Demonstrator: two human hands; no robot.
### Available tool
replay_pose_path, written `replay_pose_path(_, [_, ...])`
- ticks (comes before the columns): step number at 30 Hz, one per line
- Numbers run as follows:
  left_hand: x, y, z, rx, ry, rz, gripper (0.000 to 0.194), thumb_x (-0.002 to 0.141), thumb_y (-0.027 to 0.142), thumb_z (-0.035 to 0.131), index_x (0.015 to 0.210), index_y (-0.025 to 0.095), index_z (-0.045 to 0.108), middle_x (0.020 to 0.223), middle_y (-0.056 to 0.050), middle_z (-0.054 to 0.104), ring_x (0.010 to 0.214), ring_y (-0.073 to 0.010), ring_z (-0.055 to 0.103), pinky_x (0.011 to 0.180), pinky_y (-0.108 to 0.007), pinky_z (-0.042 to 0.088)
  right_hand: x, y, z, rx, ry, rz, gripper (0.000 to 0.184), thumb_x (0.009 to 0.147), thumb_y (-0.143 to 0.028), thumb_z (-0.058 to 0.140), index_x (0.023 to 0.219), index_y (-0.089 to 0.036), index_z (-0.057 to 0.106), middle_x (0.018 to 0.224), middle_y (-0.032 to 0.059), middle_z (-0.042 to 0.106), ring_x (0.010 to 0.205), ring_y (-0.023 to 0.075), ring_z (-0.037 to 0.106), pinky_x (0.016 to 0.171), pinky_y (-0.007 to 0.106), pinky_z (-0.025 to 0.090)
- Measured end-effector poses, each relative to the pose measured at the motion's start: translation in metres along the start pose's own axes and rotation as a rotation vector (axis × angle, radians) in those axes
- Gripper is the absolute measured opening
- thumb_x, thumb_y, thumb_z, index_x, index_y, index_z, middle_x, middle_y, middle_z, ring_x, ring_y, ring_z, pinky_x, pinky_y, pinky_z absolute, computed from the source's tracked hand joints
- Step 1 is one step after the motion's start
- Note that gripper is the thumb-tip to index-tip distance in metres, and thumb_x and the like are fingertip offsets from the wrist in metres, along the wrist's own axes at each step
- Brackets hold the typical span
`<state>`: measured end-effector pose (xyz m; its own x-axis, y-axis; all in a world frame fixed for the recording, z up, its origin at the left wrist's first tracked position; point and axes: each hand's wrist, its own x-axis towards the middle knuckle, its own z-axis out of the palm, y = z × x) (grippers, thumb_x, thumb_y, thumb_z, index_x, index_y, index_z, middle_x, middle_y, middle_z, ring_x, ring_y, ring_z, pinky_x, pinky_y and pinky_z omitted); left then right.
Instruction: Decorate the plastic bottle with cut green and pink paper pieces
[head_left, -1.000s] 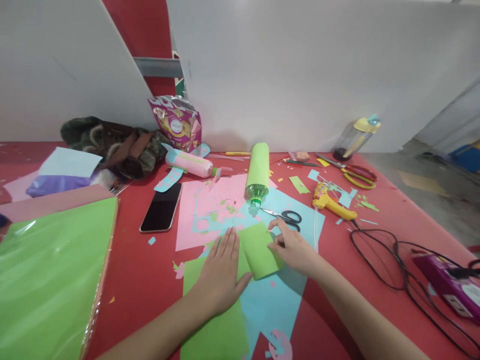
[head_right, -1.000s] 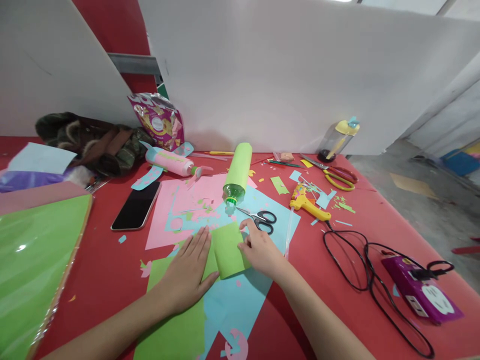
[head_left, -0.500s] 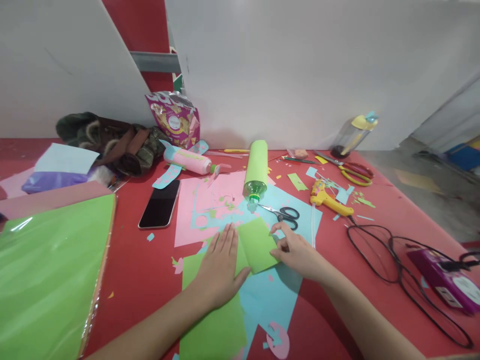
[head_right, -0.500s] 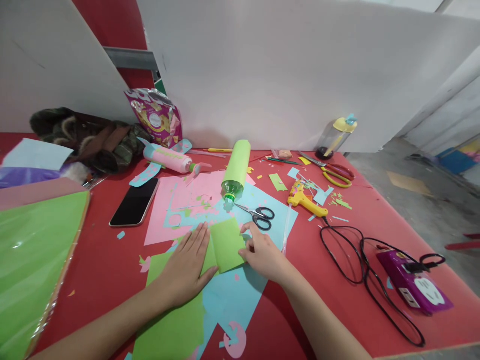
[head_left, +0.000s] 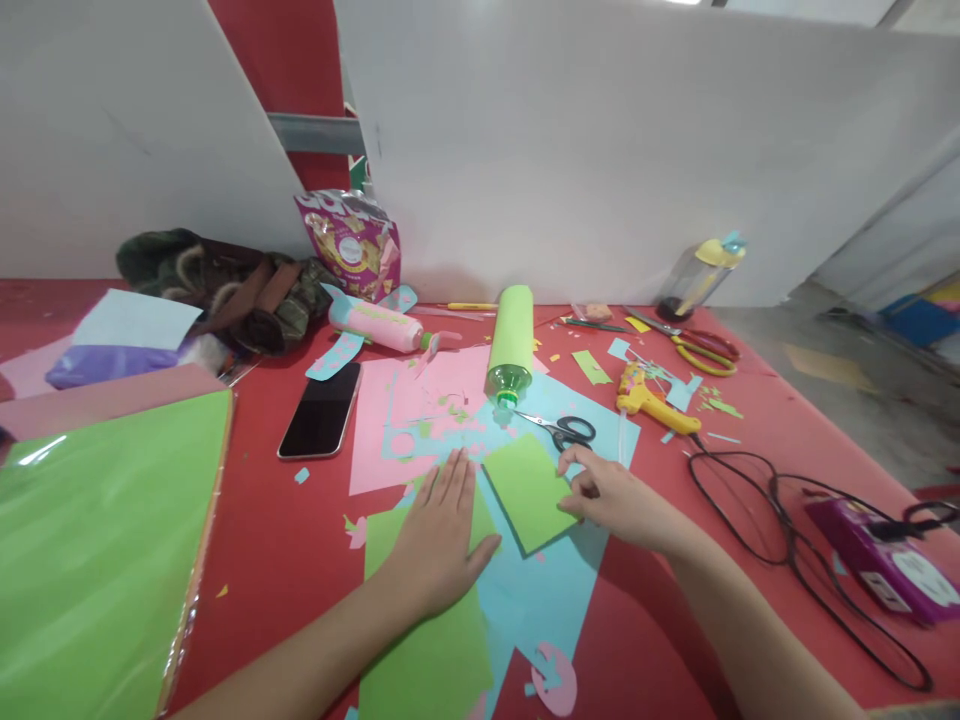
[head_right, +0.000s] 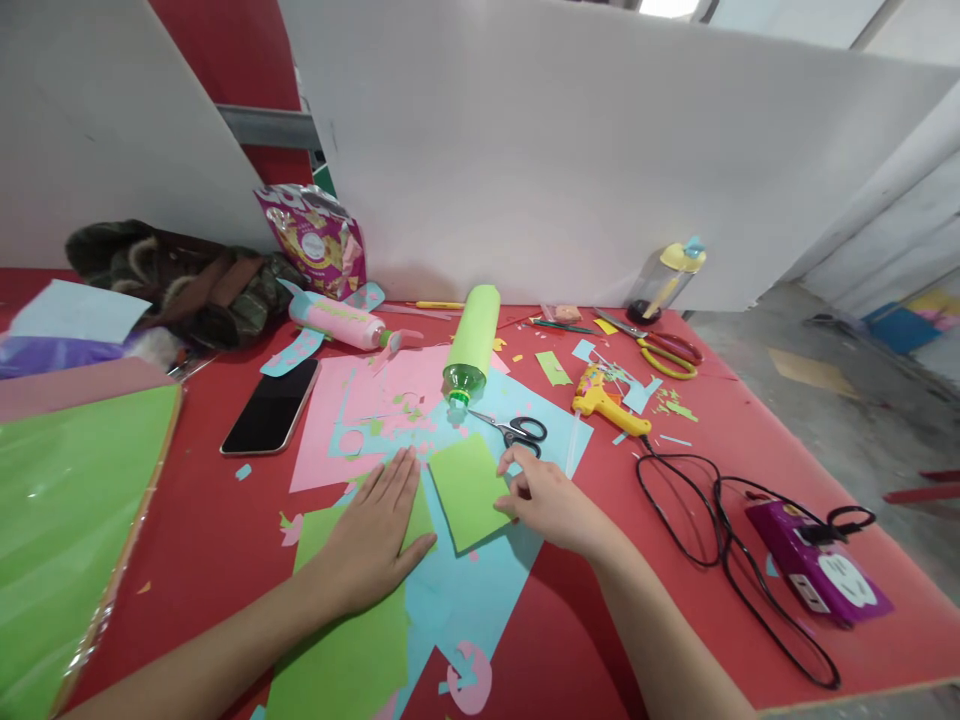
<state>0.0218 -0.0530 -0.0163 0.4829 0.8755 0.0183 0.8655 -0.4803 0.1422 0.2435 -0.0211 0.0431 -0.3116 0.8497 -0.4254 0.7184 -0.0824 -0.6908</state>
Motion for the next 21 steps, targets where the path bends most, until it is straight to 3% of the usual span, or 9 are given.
replay_pose_path(3, [0.0, -0.001, -0.002, -0.02, 0.015, -0.003, 0.069, 0.082, 0.051, 0.028, 0.13, 0.001, 0.026, 0.138, -0.019, 0.027, 0.129, -0.0277, 0.017, 0.103, -0.041, 0.021, 0.003, 0.0, -0.004, -0.106, 0.037, -0.006, 0.015, 0.072, -0.024, 0.049, 0.083, -0.023, 0.039, 0.051, -0.0074, 0.048, 0.05, 0.0123, 0.047, 0.05, 0.022, 0.034])
replay_pose_path(8, [0.001, -0.002, -0.008, -0.062, 0.109, -0.01, 0.065, 0.082, 0.049, 0.033, 0.126, 0.003, 0.033, 0.132, -0.018, 0.037, 0.124, -0.0312, 0.026, 0.098, -0.044, 0.027, 0.012, 0.0, -0.013, -0.387, 0.257, 0.014, 0.018, 0.076, -0.028, 0.049, 0.091, -0.02, 0.045, 0.067, 0.0008, 0.056, 0.065, 0.0178, 0.054, 0.061, 0.027, 0.038])
replay_pose_path(13, [0.004, -0.008, -0.018, -0.048, 0.226, -0.091, 0.05, 0.082, 0.045, 0.036, 0.113, 0.008, 0.046, 0.111, -0.017, 0.05, 0.105, -0.0301, 0.042, 0.088, -0.046, 0.034, 0.024, 0.002, -0.012, -0.59, 0.467, -0.049, 0.015, 0.079, -0.023, 0.047, 0.091, -0.017, 0.05, 0.093, 0.0102, 0.058, 0.089, 0.0233, 0.053, 0.075, 0.032, 0.039])
replay_pose_path(16, [0.008, -0.015, -0.023, -0.007, 0.201, -0.134, 0.047, 0.082, 0.045, 0.036, 0.107, 0.009, 0.05, 0.102, -0.015, 0.051, 0.095, -0.0287, 0.045, 0.079, -0.043, 0.038, 0.031, 0.007, -0.003, -0.634, 0.55, -0.093, 0.015, 0.081, -0.018, 0.042, 0.09, -0.016, 0.053, 0.098, 0.012, 0.057, 0.094, 0.0247, 0.05, 0.078, 0.034, 0.038])
replay_pose_path(21, [0.012, -0.022, -0.025, 0.036, 0.097, -0.171, 0.041, 0.083, 0.044, 0.038, 0.098, 0.009, 0.053, 0.09, -0.012, 0.052, 0.084, -0.0263, 0.046, 0.07, -0.039, 0.04, 0.035, 0.012, 0.007, -0.589, 0.564, -0.098, 0.022, 0.082, -0.013, 0.037, 0.092, -0.015, 0.056, 0.104, 0.0109, 0.057, 0.096, 0.0235, 0.05, 0.08, 0.034, 0.036])
